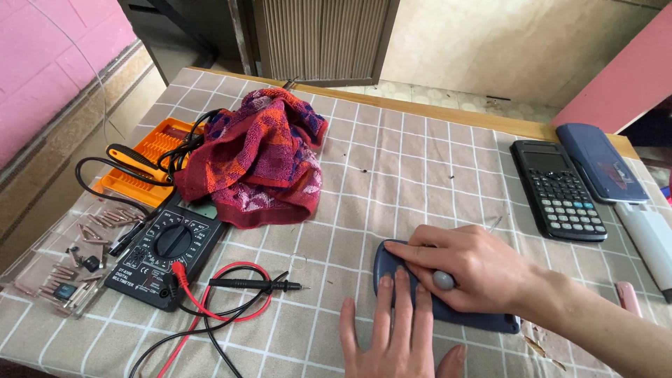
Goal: Using a screwdriver to scrape and pry the edges of a calculator's plastic shell on a repair bench.
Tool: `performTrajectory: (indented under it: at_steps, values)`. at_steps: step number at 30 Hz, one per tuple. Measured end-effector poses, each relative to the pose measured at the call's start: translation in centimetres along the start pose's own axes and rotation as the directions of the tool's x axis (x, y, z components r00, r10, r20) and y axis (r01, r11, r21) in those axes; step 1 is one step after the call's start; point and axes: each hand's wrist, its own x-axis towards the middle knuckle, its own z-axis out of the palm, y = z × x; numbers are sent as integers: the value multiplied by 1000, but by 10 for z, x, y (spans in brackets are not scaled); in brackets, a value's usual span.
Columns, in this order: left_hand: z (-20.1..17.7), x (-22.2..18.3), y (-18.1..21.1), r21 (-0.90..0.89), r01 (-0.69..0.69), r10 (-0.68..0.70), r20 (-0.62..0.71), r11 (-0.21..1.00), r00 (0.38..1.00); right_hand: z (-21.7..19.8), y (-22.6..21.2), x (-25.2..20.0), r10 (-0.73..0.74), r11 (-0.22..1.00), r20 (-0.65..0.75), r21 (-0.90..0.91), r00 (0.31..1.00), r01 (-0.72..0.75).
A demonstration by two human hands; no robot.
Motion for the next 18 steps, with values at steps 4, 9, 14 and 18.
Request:
performTrajectory:
  at_steps: [4,9,14,18]
  values:
    - [2,-2,-1,-8,-12,12,-8,1000,1000,-1,0,0,-20,1000,4,16,1000,20]
    - [2,-1,0,-4,-8,8,-6,1000,1000,-1,2,0,-19,999,35,29,999,18]
    - [1,-1,0,-2,-9,9,3,1000,1000,-3,3,-2,-30,999,68,43,997,27]
    - [3,-4,-2,-8,-14,14,17,1000,1000,-6,1,-6,-60,998,31,29,998,59]
